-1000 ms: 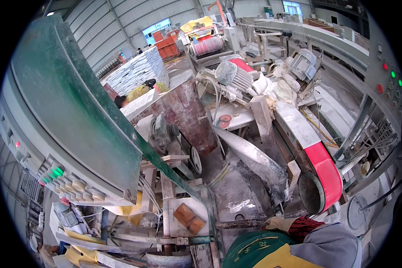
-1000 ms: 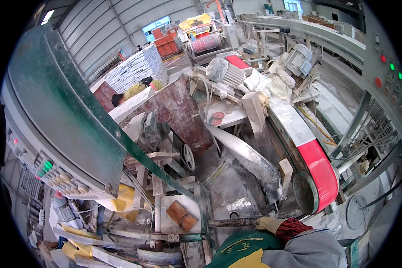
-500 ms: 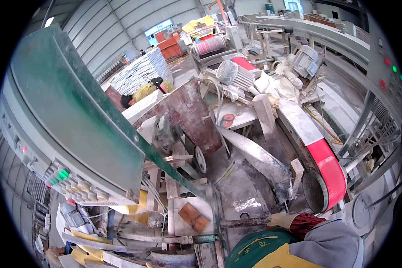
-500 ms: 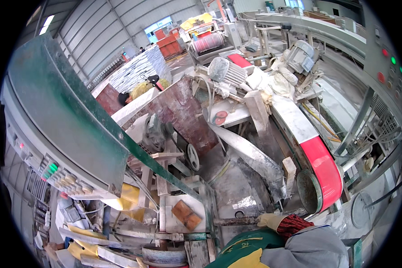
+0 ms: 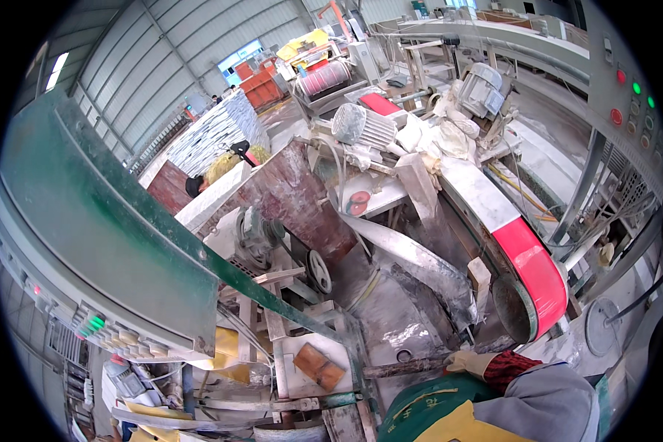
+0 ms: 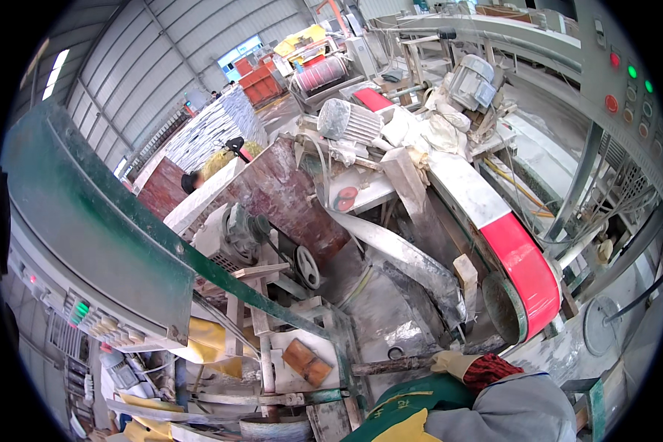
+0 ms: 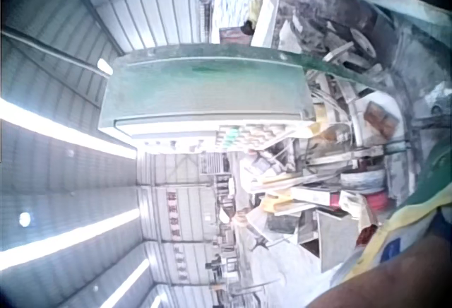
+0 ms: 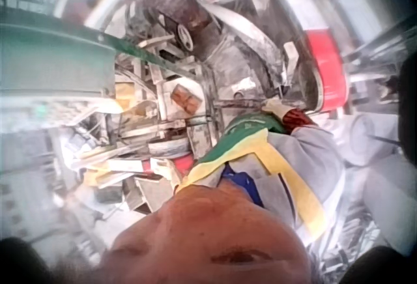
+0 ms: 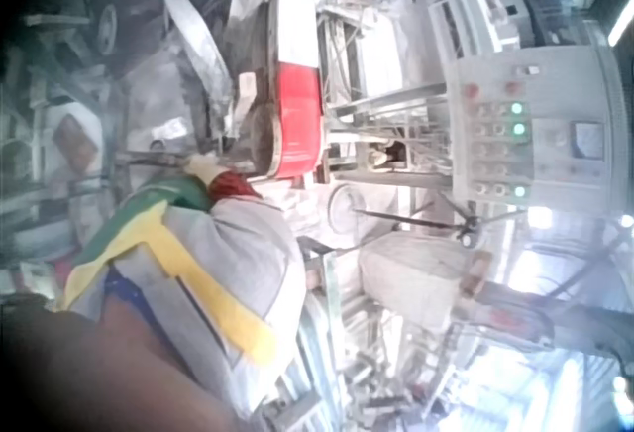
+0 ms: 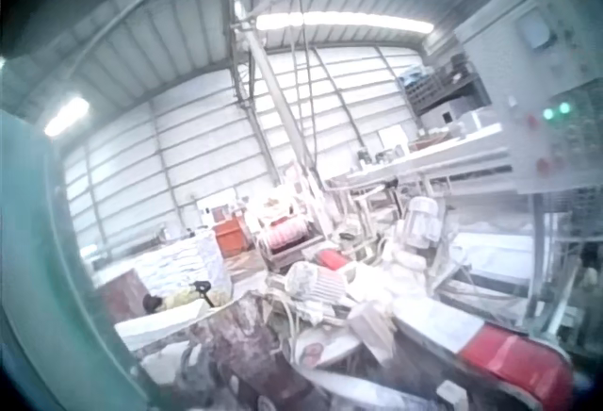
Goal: The person repeatedly picks up white rectangular sheets from a conveyor belt and places them into a hopper. They also handle small brown blocks, placing them into the same hopper. The task is performed continuously in a factory setting.
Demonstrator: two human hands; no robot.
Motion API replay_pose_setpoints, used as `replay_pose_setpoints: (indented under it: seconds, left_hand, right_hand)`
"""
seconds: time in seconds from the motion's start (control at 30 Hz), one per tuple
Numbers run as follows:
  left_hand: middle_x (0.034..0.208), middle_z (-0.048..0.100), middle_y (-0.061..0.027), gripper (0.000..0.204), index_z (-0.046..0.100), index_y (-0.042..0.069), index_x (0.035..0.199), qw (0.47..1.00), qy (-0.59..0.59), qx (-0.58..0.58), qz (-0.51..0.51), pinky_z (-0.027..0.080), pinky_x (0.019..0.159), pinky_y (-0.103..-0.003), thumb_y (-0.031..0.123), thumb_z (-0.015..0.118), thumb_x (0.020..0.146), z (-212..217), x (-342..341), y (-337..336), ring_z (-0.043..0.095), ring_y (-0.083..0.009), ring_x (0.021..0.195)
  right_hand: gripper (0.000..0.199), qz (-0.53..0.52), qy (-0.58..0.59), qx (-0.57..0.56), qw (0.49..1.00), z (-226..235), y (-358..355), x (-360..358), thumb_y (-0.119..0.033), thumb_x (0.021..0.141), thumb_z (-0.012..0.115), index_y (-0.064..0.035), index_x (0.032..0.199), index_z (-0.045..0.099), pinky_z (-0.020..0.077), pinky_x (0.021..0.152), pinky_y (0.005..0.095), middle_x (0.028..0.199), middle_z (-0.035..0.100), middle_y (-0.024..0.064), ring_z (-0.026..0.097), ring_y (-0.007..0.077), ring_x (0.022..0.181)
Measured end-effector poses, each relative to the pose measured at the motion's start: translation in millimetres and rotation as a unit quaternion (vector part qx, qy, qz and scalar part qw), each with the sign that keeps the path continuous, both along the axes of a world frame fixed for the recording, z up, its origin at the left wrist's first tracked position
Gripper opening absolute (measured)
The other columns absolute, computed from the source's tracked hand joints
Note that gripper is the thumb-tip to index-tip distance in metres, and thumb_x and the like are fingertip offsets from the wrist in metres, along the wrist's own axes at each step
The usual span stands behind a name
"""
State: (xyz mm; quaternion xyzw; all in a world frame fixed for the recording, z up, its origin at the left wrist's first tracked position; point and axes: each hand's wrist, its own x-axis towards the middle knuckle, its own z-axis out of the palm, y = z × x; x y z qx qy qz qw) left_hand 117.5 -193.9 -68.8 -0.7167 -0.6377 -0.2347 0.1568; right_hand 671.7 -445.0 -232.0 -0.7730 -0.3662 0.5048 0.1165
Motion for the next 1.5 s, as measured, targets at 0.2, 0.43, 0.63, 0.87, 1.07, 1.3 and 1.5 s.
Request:
replay_pose_setpoints:
  seconds: [0.2,0.43,0.63,0.87,1.07,1.3,1.5]
  left_hand:
    - [0.143,0.035,-0.0189,0.072,0.028,-0.001,0.141,0.884,-0.392,-0.165,-0.194,0.031,0.107,-0.040,0.036,0.060,0.089,35.5,111.8,-70.6,0.041,-0.0308,0.126]
    - [0.132,0.045,-0.0232,0.064,0.047,-0.004,0.126,0.786,-0.312,-0.280,-0.454,0.031,0.106,-0.040,0.000,0.068,0.066,106.7,371.7,-57.8,0.043,-0.0350,0.124]
    - [0.137,0.039,-0.0288,0.069,0.045,-0.002,0.129,0.673,-0.152,-0.319,-0.650,0.031,0.107,-0.041,0.007,0.076,0.068,133.3,470.0,-93.0,0.037,-0.0408,0.129]
    - [0.134,0.046,-0.0252,0.054,0.051,-0.002,0.125,0.649,-0.122,-0.467,-0.588,0.034,0.105,-0.036,0.013,0.071,0.076,80.4,461.2,-83.5,0.044,-0.0352,0.125]
    - [0.136,0.045,-0.0179,0.053,0.047,0.002,0.131,0.678,-0.184,-0.569,-0.428,0.034,0.105,-0.034,0.009,0.067,0.082,46.5,413.3,-57.2,0.043,-0.0292,0.127]
    - [0.134,0.048,-0.0152,0.050,0.046,0.000,0.131,0.675,-0.272,-0.621,-0.292,0.035,0.104,-0.033,0.006,0.064,0.085,39.0,386.6,-55.4,0.044,-0.0238,0.126]
    - [0.130,0.052,-0.0142,0.046,0.050,0.001,0.129,0.677,-0.285,-0.612,-0.292,0.038,0.101,-0.031,0.008,0.064,0.086,28.4,359.9,-37.8,0.050,-0.0223,0.119]
  right_hand:
    - [0.043,0.041,0.024,0.149,0.988,49.6,62.1,-13.4,-0.031,0.084,0.054,-0.0094,0.121,0.058,0.0511,0.065,0.0314,0.097,0.068,0.0083,0.065,0.0201,0.073]
    - [0.066,-0.246,0.565,0.209,0.759,223.5,100.6,-37.6,-0.033,0.091,0.059,-0.0227,0.146,0.024,0.0500,0.082,0.0329,0.118,0.057,0.0134,0.061,0.0197,0.094]
    - [0.064,-0.449,0.273,0.535,0.661,220.7,74.8,38.0,0.002,0.084,0.059,-0.0043,0.141,0.030,0.0383,0.101,0.0324,0.126,0.052,0.0079,0.049,0.0171,0.116]
    - [0.078,-0.717,-0.002,0.540,0.441,172.4,-4.4,232.2,0.014,0.076,0.053,-0.0130,0.143,0.025,0.0482,0.091,0.0385,0.128,0.051,0.0133,0.052,0.0256,0.115]
    - [0.073,-0.731,0.021,0.558,0.392,130.1,-26.5,301.5,0.018,0.073,0.051,-0.0064,0.139,0.029,0.0507,0.087,0.0369,0.123,0.055,0.0147,0.058,0.0276,0.108]
    - [0.071,-0.778,0.001,0.390,0.493,145.6,-23.2,307.0,-0.001,0.078,0.062,-0.0109,0.141,0.029,0.0526,0.077,0.0388,0.114,0.059,0.0138,0.059,0.0282,0.104]
    - [0.070,-0.724,-0.072,0.389,0.565,132.3,-65.9,294.1,-0.008,0.082,0.063,-0.0145,0.143,0.029,0.0538,0.073,0.0365,0.114,0.056,0.0134,0.061,0.0227,0.088]
